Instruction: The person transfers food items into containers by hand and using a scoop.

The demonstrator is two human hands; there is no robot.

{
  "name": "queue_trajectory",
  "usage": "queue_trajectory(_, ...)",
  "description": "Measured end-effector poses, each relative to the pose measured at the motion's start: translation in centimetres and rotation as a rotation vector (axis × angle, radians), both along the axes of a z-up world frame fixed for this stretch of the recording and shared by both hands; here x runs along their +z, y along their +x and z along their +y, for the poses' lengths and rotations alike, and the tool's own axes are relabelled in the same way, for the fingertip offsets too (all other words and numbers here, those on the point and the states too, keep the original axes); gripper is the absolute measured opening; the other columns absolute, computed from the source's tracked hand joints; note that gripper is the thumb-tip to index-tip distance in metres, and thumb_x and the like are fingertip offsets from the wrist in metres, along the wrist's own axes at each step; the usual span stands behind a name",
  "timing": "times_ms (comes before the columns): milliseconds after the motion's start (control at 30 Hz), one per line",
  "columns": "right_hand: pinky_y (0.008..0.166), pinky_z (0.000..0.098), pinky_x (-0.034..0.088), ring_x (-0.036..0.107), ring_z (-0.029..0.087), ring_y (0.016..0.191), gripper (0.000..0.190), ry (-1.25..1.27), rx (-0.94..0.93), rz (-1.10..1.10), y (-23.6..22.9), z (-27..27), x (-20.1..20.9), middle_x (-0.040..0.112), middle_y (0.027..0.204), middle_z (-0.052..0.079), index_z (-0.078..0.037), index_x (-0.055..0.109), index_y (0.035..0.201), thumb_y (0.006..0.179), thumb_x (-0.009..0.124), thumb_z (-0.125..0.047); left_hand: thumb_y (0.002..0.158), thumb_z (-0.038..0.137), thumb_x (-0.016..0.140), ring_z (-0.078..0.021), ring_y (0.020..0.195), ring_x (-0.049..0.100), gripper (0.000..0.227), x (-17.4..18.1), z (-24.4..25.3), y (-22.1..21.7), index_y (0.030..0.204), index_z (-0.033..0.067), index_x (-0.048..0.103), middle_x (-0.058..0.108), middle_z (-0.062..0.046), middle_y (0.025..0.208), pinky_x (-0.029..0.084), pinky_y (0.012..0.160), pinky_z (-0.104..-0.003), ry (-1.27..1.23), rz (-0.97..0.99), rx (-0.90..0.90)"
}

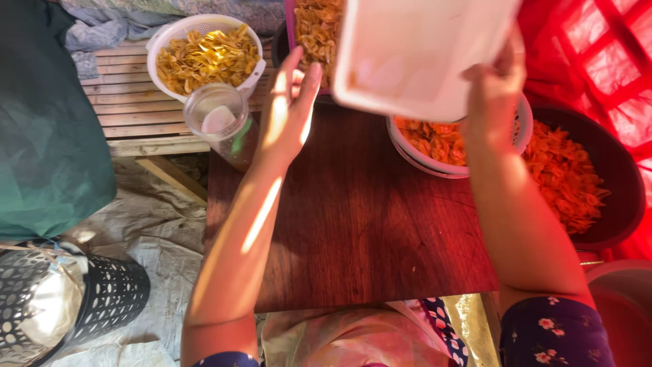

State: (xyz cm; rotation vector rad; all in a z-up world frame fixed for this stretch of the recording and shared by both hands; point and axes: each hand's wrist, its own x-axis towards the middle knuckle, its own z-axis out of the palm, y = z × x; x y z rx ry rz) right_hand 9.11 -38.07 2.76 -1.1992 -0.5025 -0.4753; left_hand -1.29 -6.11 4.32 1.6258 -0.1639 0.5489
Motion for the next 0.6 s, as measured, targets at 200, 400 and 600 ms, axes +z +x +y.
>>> queue_trajectory(200, 0.093, 0.0293, 0.052, 0.062, 0.015, 0.107, 0.057, -0.367, 0.168, 0.327, -4.8, 8.0, -2.2, 0.064, 0.119, 0.007, -0.002, 0.058, 0.146, 0.09, 0.068, 0.003, 0.093, 0.01, 0.062, -0.0093, 0.075, 0.062, 0.057, -2.0, 3.9, -6.1, 0.149, 0.0008, 0.053, 0.069, -0.001, 0.087, 0.052, 0.07, -0.027, 0.22, 0.117, 0.192)
queue_trajectory(400, 0.099, 0.0241, 0.05, 0.059, 0.01, 0.115, 0.042, -0.23, -0.101, 0.108, -3.9, -7.6, -5.0, 0.064, 0.13, 0.001, -0.002, 0.056, 0.147, 0.108, 0.069, -0.009, 0.091, 0.01, 0.072, -0.0099, 0.072, 0.058, 0.042, -9.2, 4.8, -9.3, 0.131, -0.0005, 0.067, 0.063, -0.003, 0.087, 0.051, 0.068, -0.026, 0.391, 0.268, 0.363)
queue_trajectory(600, 0.098, 0.0344, 0.05, 0.059, 0.02, 0.116, 0.073, -0.832, -0.665, 0.628, 2.2, -26.1, -15.4, 0.06, 0.131, 0.012, -0.003, 0.055, 0.141, 0.079, 0.085, -0.025, 0.091, 0.009, 0.07, -0.0067, 0.067, 0.054, 0.045, -12.5, 4.2, -8.6, 0.136, 0.0026, 0.063, 0.062, 0.001, 0.082, 0.048, 0.063, -0.024, 0.106, 0.385, 0.354)
